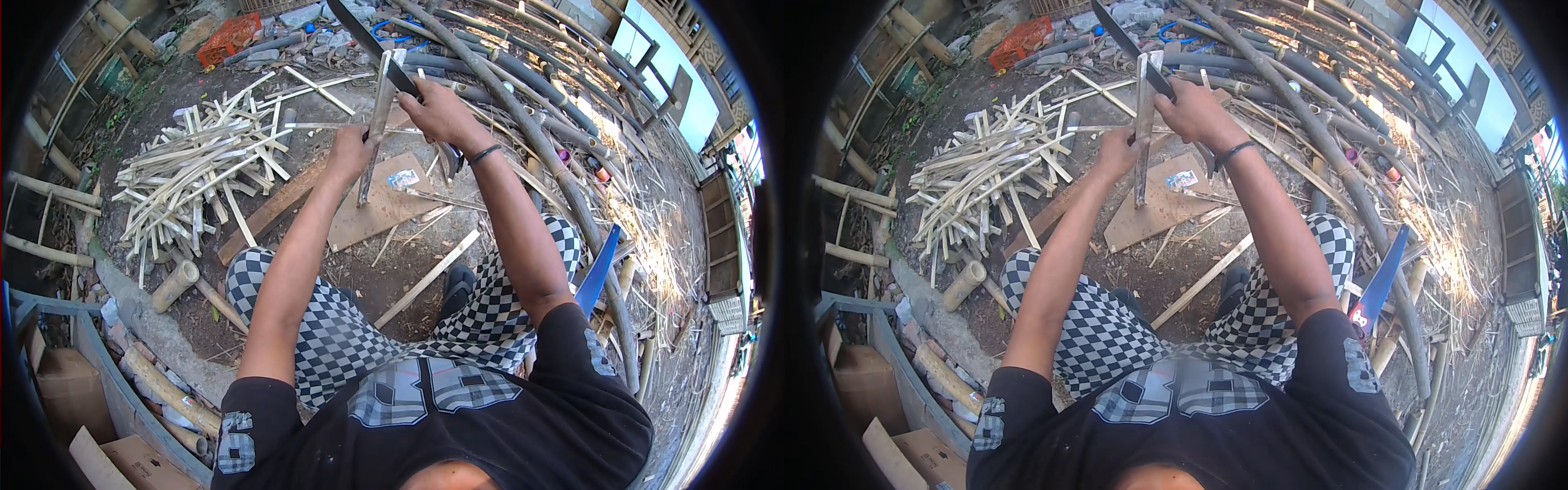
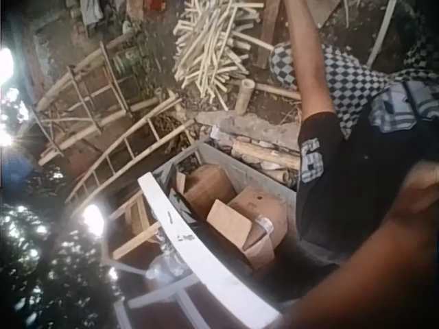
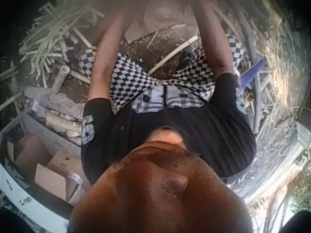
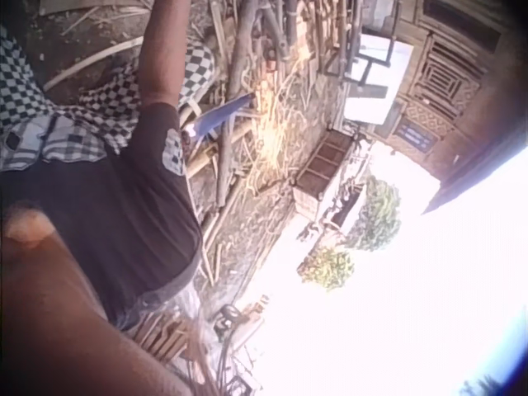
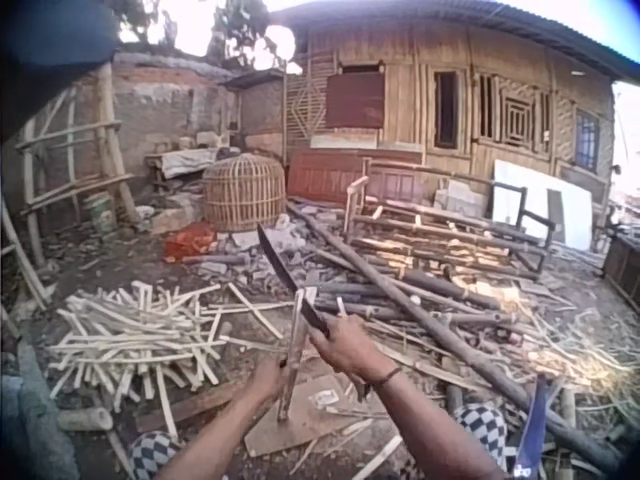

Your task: The person cuts bamboo poles into thin strips using a machete. They hold the poles against a wooden block and split them by hand into multiple narrow pieces.

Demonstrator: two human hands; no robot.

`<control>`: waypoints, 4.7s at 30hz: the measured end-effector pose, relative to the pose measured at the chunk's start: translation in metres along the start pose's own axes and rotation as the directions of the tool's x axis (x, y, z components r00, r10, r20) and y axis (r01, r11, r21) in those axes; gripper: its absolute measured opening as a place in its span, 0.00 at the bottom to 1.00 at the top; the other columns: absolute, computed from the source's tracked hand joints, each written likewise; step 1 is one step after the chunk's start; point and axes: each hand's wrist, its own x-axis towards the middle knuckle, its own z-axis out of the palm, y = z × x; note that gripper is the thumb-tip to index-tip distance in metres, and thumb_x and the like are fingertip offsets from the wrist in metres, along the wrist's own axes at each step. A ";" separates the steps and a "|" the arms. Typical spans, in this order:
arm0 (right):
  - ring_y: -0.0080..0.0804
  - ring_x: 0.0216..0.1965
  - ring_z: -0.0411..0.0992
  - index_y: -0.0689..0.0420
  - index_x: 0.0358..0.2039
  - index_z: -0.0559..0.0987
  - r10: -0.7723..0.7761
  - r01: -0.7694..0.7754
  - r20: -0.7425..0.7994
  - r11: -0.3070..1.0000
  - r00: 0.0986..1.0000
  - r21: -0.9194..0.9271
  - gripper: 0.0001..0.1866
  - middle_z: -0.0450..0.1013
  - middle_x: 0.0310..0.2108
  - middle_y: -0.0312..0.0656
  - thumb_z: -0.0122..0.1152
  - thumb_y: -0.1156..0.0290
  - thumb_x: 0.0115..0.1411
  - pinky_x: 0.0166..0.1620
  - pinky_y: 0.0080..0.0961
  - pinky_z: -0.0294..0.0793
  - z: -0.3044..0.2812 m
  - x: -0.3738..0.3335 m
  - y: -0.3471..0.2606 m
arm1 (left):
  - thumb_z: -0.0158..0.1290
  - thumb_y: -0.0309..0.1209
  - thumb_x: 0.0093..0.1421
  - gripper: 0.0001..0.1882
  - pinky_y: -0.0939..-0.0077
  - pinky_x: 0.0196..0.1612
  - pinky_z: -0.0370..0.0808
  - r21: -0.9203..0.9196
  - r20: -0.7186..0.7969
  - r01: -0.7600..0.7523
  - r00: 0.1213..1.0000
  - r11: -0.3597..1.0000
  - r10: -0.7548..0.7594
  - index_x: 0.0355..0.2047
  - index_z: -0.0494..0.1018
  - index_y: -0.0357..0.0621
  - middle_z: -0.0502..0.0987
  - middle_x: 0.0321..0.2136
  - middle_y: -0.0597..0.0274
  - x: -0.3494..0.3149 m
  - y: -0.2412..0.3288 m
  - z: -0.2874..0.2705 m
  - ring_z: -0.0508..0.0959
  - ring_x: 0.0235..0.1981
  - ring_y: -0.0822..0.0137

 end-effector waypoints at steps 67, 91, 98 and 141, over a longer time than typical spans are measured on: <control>0.51 0.32 0.81 0.62 0.46 0.78 -0.033 0.048 0.076 0.977 0.997 -0.209 0.17 0.79 0.36 0.59 0.59 0.69 0.57 0.30 0.41 0.82 0.080 -0.005 0.056 | 0.56 0.44 0.64 0.18 0.63 0.34 0.77 0.057 -0.361 -0.216 0.906 0.975 0.222 0.42 0.83 0.42 0.82 0.26 0.51 0.056 0.062 -0.073 0.82 0.25 0.57; 0.45 0.30 0.80 0.60 0.38 0.80 0.344 -0.280 0.478 0.938 0.808 -0.203 0.12 0.79 0.32 0.53 0.54 0.70 0.55 0.30 0.39 0.81 0.140 -0.037 0.120 | 0.59 0.42 0.63 0.16 0.64 0.39 0.76 0.127 -0.278 -0.374 0.876 0.919 0.395 0.44 0.83 0.46 0.82 0.33 0.54 0.032 0.064 -0.077 0.82 0.33 0.57; 0.51 0.47 0.78 0.56 0.44 0.81 0.218 -0.063 0.351 0.913 0.911 -0.402 0.17 0.79 0.43 0.54 0.58 0.68 0.54 0.51 0.42 0.77 0.142 -0.033 0.108 | 0.59 0.40 0.62 0.13 0.62 0.40 0.77 0.138 -0.313 -0.393 0.853 0.909 0.417 0.41 0.84 0.46 0.82 0.32 0.51 0.024 0.062 -0.085 0.82 0.34 0.53; 0.58 0.37 0.79 0.61 0.35 0.81 0.345 -0.353 0.078 0.910 0.936 0.219 0.14 0.79 0.31 0.59 0.64 0.70 0.46 0.42 0.44 0.77 0.267 -0.157 0.118 | 0.58 0.39 0.63 0.12 0.75 0.27 0.68 -0.076 -0.147 -0.262 0.957 0.962 0.249 0.42 0.85 0.50 0.75 0.18 0.68 -0.012 0.036 -0.114 0.70 0.20 0.77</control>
